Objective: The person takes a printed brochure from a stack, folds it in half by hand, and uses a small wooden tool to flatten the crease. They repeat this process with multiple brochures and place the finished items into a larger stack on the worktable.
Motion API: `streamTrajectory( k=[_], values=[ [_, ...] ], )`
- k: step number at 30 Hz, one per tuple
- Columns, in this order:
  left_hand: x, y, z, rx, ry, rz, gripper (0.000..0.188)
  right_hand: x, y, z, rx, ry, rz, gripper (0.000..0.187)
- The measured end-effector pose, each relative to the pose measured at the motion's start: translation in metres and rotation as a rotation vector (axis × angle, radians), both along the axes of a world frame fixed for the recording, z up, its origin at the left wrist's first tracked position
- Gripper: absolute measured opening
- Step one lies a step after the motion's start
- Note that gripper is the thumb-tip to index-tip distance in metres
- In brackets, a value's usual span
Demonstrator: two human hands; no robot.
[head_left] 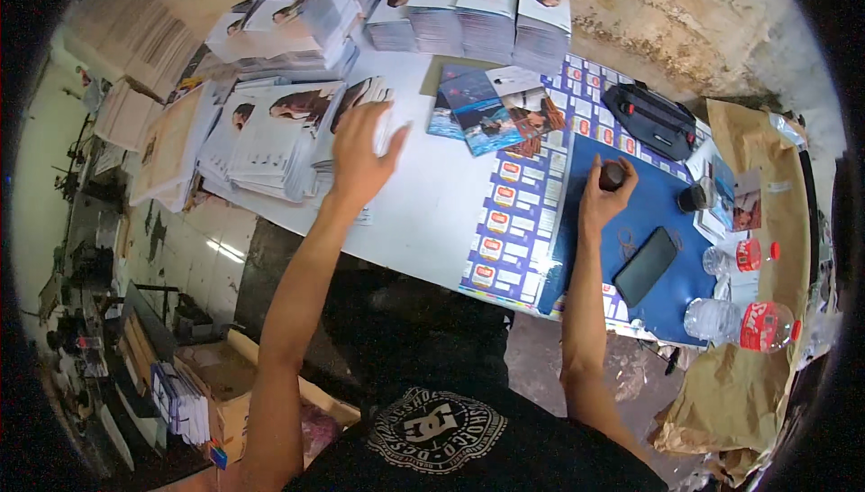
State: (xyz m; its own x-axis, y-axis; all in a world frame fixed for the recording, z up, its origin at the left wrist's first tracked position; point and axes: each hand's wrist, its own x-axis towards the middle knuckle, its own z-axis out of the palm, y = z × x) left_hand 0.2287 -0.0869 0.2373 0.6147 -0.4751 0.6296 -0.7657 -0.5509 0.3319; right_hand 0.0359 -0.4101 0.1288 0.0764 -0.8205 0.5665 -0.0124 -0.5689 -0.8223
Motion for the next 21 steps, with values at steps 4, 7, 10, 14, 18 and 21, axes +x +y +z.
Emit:
streamTrajectory(
  k=[4, 7, 10, 14, 18, 21],
  values=[
    [-0.008, -0.079, -0.033, 0.173, 0.138, -0.310, 0.062, -0.003, 0.010, 0.015, 0.070, 0.020, 0.036, 0.052],
    [-0.017, -0.110, -0.092, 0.476, 0.053, -0.287, 0.073, -0.010, 0.011, 0.016, -0.272, 0.131, -0.179, 0.056],
    [-0.056, -0.091, -0.111, 0.475, 0.186, -0.275, 0.077, -0.036, 0.043, 0.029, -0.198, 0.064, -0.075, 0.056],
    [-0.130, -0.011, -0.116, 0.350, 0.203, -0.266, 0.060, -0.074, 0.095, 0.048, 0.072, 0.438, 0.546, 0.059],
    [-0.175, 0.043, -0.100, 0.375, 0.407, -0.142, 0.056, -0.054, 0.113, 0.031, -0.138, 0.769, 0.467, 0.063],
    [-0.179, 0.057, -0.081, -0.338, 0.910, 0.237, 0.055, -0.032, 0.120, 0.027, -0.058, 0.823, 0.522, 0.063]
  ],
)
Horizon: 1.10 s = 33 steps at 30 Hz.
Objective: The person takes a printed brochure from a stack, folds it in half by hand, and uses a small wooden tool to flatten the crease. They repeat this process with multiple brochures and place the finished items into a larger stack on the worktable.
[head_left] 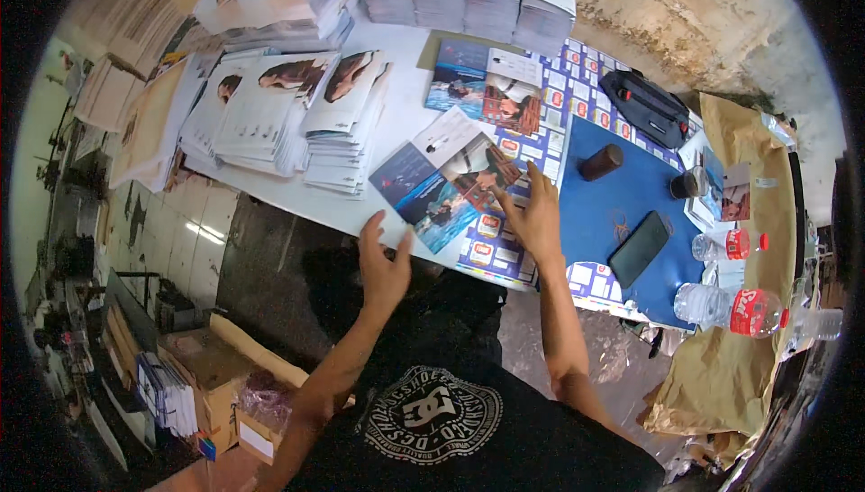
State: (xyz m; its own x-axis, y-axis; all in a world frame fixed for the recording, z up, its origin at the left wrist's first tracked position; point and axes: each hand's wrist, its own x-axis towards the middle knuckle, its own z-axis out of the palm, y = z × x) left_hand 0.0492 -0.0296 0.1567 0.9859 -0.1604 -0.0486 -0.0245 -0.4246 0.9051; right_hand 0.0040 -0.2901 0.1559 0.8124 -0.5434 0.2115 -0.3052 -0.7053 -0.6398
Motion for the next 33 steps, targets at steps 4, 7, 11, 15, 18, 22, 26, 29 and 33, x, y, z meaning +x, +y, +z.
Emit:
streamTrajectory(
  k=[4, 7, 11, 15, 18, 22, 26, 29, 33],
  values=[
    [0.004, 0.018, -0.005, -0.251, 0.424, 0.150, 0.052, 0.020, 0.032, -0.005, -0.338, 0.131, 0.288, 0.064],
    [-0.006, 0.030, -0.016, -0.299, 0.421, 0.147, 0.051, -0.002, 0.075, -0.023, -0.371, 0.109, 0.368, 0.060],
    [-0.009, 0.035, -0.004, -0.295, 0.401, 0.134, 0.048, -0.059, 0.110, 0.002, -0.222, 0.211, 0.432, 0.054],
    [-0.018, 0.040, 0.004, -0.325, 0.265, -0.147, 0.037, -0.080, 0.096, 0.016, 0.093, 0.025, 0.258, 0.063],
    [-0.027, 0.034, 0.048, -0.351, 0.110, -0.317, 0.033, -0.083, 0.067, 0.010, 0.592, -0.179, -0.021, 0.073],
    [-0.015, 0.022, 0.051, -0.443, 0.192, -0.232, 0.029, -0.072, 0.024, 0.004, 1.075, -0.149, 0.052, 0.066],
    [0.014, 0.027, 0.002, 0.157, -0.067, -0.284, 0.055, -0.044, 0.016, 0.003, 1.096, -0.034, 0.084, 0.062],
    [0.027, 0.024, -0.006, 0.021, 0.085, -0.178, 0.067, -0.034, 0.020, 0.008, 1.075, -0.146, 0.100, 0.056],
    [0.040, 0.016, -0.007, -0.276, 0.340, -0.116, 0.068, -0.019, 0.014, -0.009, 1.453, -0.217, 0.103, 0.043]
  ],
)
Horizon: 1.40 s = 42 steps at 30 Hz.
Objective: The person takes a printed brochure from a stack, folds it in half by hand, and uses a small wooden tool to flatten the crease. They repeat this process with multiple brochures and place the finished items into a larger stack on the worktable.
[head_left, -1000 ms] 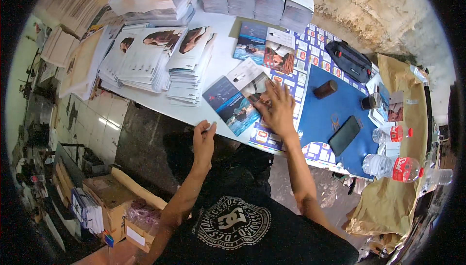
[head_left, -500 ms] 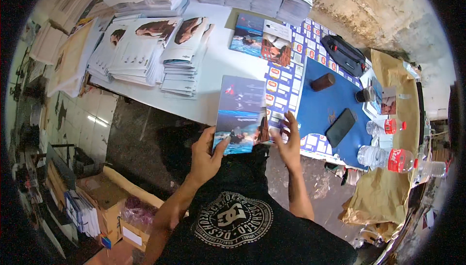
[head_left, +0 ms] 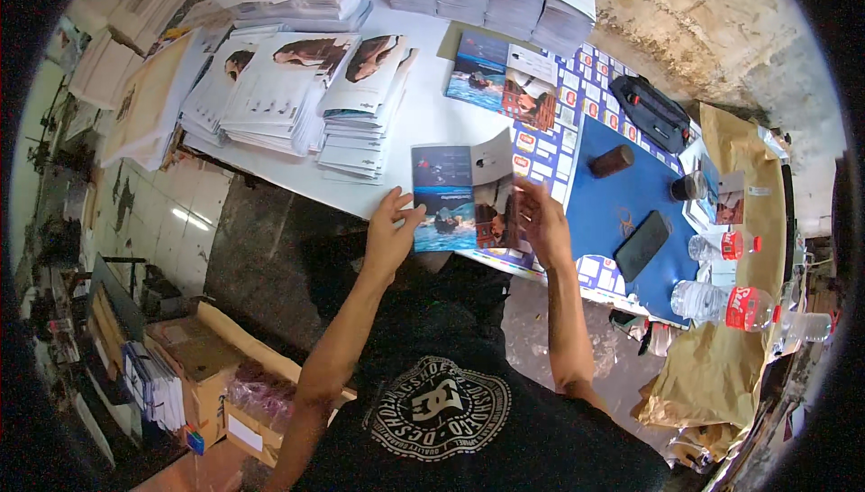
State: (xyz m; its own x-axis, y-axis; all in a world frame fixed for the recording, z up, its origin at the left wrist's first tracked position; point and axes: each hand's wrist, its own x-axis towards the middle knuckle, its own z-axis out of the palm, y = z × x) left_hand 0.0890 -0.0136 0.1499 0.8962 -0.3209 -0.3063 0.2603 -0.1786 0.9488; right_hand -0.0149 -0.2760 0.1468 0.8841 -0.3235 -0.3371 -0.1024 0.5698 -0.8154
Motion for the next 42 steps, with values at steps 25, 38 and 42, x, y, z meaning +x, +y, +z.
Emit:
streamTrajectory(
  k=[25, 38, 42],
  values=[
    [-0.002, -0.021, -0.007, -0.247, 0.134, 0.039, 0.057, 0.025, 0.066, -0.017, -1.853, 0.008, 0.225, 0.058],
    [0.026, -0.009, -0.028, 0.600, -1.137, -0.604, 0.050, 0.024, 0.069, -0.031, -1.823, -0.048, 0.186, 0.058],
    [0.029, -0.014, -0.031, 0.582, -1.140, -0.592, 0.048, 0.020, 0.044, -0.023, -1.479, -0.150, -0.069, 0.065]
  ],
)
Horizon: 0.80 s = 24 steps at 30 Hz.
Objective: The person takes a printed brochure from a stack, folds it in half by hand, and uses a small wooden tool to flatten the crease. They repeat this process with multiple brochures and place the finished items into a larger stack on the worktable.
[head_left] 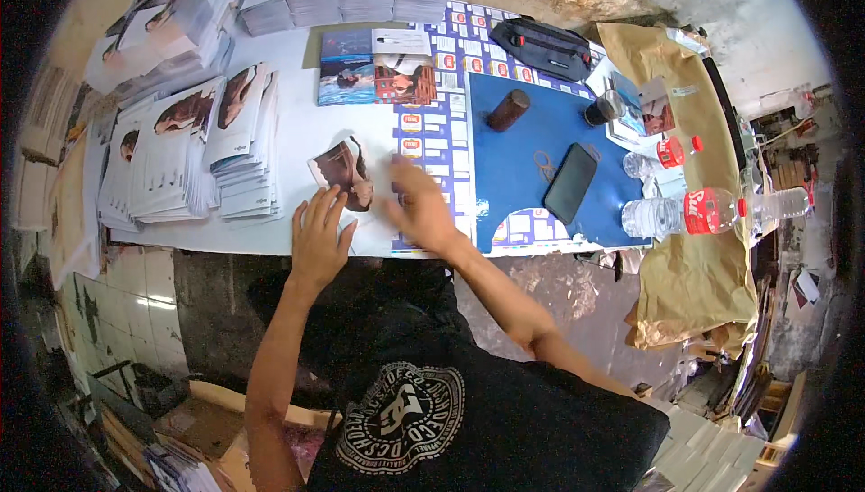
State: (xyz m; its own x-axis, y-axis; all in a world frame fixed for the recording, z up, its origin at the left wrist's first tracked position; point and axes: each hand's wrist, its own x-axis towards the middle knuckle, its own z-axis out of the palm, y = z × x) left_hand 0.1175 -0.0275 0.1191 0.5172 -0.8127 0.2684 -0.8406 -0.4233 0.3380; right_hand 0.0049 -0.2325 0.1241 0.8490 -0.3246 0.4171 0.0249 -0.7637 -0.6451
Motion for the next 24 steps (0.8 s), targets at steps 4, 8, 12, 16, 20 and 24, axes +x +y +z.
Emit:
streamTrajectory(
  k=[4, 8, 12, 16, 20, 24],
  values=[
    [-0.002, 0.000, 0.005, -0.016, -0.006, 0.009, 0.048, 0.002, -0.089, 0.030, -0.147, -0.415, -0.727, 0.082],
    [-0.002, -0.003, -0.001, -0.020, -0.037, 0.002, 0.049, 0.008, -0.159, 0.027, 0.014, -0.277, -0.780, 0.076],
    [-0.003, -0.003, 0.001, 0.006, -0.023, 0.021, 0.049, 0.017, -0.146, 0.025, 0.163, -0.084, -0.368, 0.060],
    [-0.005, 0.000, 0.002, 0.007, 0.009, 0.033, 0.049, -0.002, -0.060, 0.069, -0.085, 0.257, 0.386, 0.048],
    [-0.005, 0.002, 0.005, -0.001, 0.000, 0.020, 0.049, 0.023, -0.039, 0.035, -0.414, 0.319, 0.366, 0.043],
    [-0.005, 0.002, 0.003, -0.027, -0.035, 0.011, 0.049, 0.094, -0.049, 0.032, -0.493, 0.190, 0.222, 0.047]
  ],
)
